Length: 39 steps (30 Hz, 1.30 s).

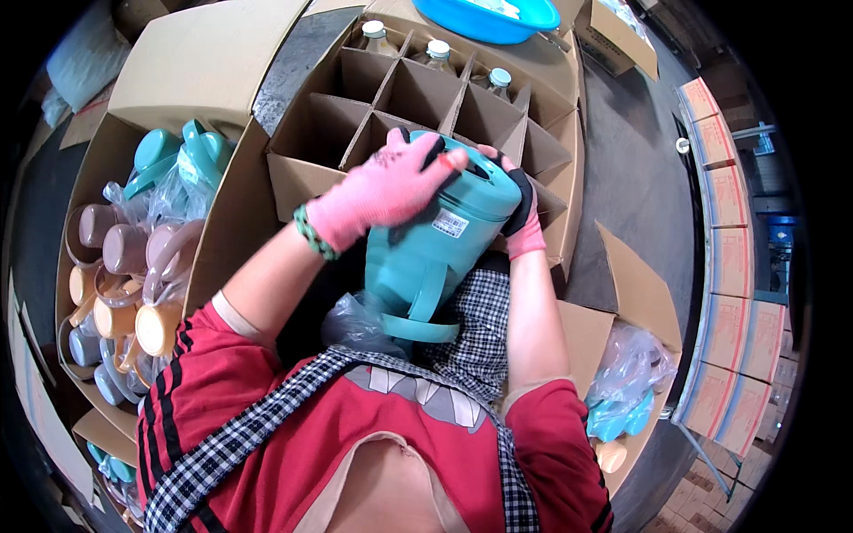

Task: The person sits on the floor and packs teal and pink plastic pitchers into cardboard boxes. They remove the lids, place the pitchers into clear plastic bags, and then place the bagged items into a box. The person repeats this process for multiple pitchers.

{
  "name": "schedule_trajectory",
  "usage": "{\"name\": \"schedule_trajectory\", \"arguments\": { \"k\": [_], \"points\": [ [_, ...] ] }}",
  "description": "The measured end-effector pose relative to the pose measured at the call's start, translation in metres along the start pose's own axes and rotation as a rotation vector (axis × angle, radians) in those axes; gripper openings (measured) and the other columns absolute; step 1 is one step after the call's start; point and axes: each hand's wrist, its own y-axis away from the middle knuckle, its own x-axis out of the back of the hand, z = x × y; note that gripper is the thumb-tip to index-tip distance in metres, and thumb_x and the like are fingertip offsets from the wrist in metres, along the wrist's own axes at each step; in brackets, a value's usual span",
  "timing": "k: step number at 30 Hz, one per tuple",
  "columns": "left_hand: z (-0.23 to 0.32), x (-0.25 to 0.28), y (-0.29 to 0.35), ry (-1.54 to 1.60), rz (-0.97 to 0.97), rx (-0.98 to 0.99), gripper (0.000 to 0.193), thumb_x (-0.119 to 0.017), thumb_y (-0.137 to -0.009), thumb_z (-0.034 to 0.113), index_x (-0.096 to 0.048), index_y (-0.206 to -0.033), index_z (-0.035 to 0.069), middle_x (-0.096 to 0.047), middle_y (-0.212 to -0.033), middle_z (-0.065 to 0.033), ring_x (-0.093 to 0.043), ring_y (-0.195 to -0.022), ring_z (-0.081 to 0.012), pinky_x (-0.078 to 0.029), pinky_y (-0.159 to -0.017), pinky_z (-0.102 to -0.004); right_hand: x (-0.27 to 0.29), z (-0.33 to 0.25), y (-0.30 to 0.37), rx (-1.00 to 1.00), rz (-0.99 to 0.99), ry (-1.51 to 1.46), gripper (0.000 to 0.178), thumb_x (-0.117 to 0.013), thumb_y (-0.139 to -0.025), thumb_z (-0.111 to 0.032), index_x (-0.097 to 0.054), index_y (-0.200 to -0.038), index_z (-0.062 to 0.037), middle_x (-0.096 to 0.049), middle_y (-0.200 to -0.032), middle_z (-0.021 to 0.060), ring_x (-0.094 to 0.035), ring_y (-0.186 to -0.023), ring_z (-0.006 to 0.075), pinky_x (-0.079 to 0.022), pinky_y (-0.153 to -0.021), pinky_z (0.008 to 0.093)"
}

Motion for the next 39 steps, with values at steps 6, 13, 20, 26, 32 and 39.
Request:
{"name": "schedule_trajectory", "arguments": {
  "k": [6, 13, 20, 26, 32, 39],
  "points": [
    [-0.107, 0.006, -0.077, 0.960, -0.044, 0.131, 0.066, -0.038, -0.083, 0.060, -0.052, -0.110, 0.001, -0.057, -0.090, -0.0082, -0.054, -0.091, -0.0168, -0.043, -0.085, -0.0255, -0.096, 0.016, 0.048, 0.467, 0.486, 0.752, 0.065, -0.026, -0.091, -0.049, -0.037, -0.125, 0.0051, -0.042, -0.126, 0.0162, -0.041, -0.115, 0.0220, -0.031, -0.098, 0.0330],
    [-0.034, -0.018, -0.022, 0.393, 0.045, 0.135, 0.058, -0.042, -0.086, 0.051, -0.050, -0.111, 0.000, -0.052, -0.106, -0.0203, -0.054, -0.093, -0.0286, -0.042, -0.085, -0.0354, -0.008, -0.006, 0.023, 0.055, 0.076, 0.088, 0.040, -0.045, -0.087, -0.026, -0.046, -0.118, 0.0004, -0.054, -0.111, 0.0155, -0.052, -0.101, 0.0235, -0.041, -0.090, 0.0340],
    [-0.053, -0.017, -0.021, 0.300, 0.246, 0.139, 0.058, -0.047, -0.083, 0.048, -0.050, -0.108, -0.004, -0.053, -0.101, -0.0250, -0.053, -0.097, -0.0328, -0.041, -0.088, -0.0386, -0.030, 0.006, 0.030, 0.132, 0.133, 0.061, 0.041, -0.040, -0.091, -0.033, -0.047, -0.115, -0.0005, -0.054, -0.110, 0.0112, -0.051, -0.102, 0.0212, -0.038, -0.092, 0.0330],
    [-0.068, -0.005, -0.033, 0.258, 0.219, -0.009, 0.043, -0.040, -0.091, 0.037, -0.051, -0.117, 0.005, -0.056, -0.103, -0.0098, -0.054, -0.091, -0.0139, -0.042, -0.085, -0.0277, -0.031, -0.001, 0.035, 0.373, 0.572, 0.511, 0.058, -0.039, -0.087, -0.053, -0.049, -0.106, 0.0000, -0.050, -0.091, 0.0062, -0.046, -0.094, 0.0175, -0.034, -0.089, 0.0306],
    [-0.106, -0.024, -0.047, 0.992, -0.015, -0.040, 0.040, -0.043, -0.090, 0.032, -0.056, -0.108, -0.001, -0.059, -0.101, -0.0091, -0.055, -0.091, -0.0188, -0.040, -0.088, -0.0312, -0.055, 0.022, 0.040, 0.268, 0.438, 0.541, 0.051, -0.038, -0.089, -0.048, -0.054, -0.103, -0.0014, -0.053, -0.094, 0.0033, -0.048, -0.089, 0.0141, -0.036, -0.084, 0.0267],
    [-0.036, -0.042, -0.016, 0.070, 0.432, -0.081, 0.042, -0.039, -0.088, 0.034, -0.050, -0.113, 0.001, -0.057, -0.100, -0.0200, -0.054, -0.098, -0.0332, -0.041, -0.087, -0.0343, -0.017, -0.008, 0.027, 0.153, 0.423, 0.204, 0.053, -0.033, -0.089, -0.048, -0.050, -0.103, 0.0003, -0.054, -0.091, 0.0066, -0.051, -0.084, 0.0168, -0.042, -0.078, 0.0322]
  ]
}}
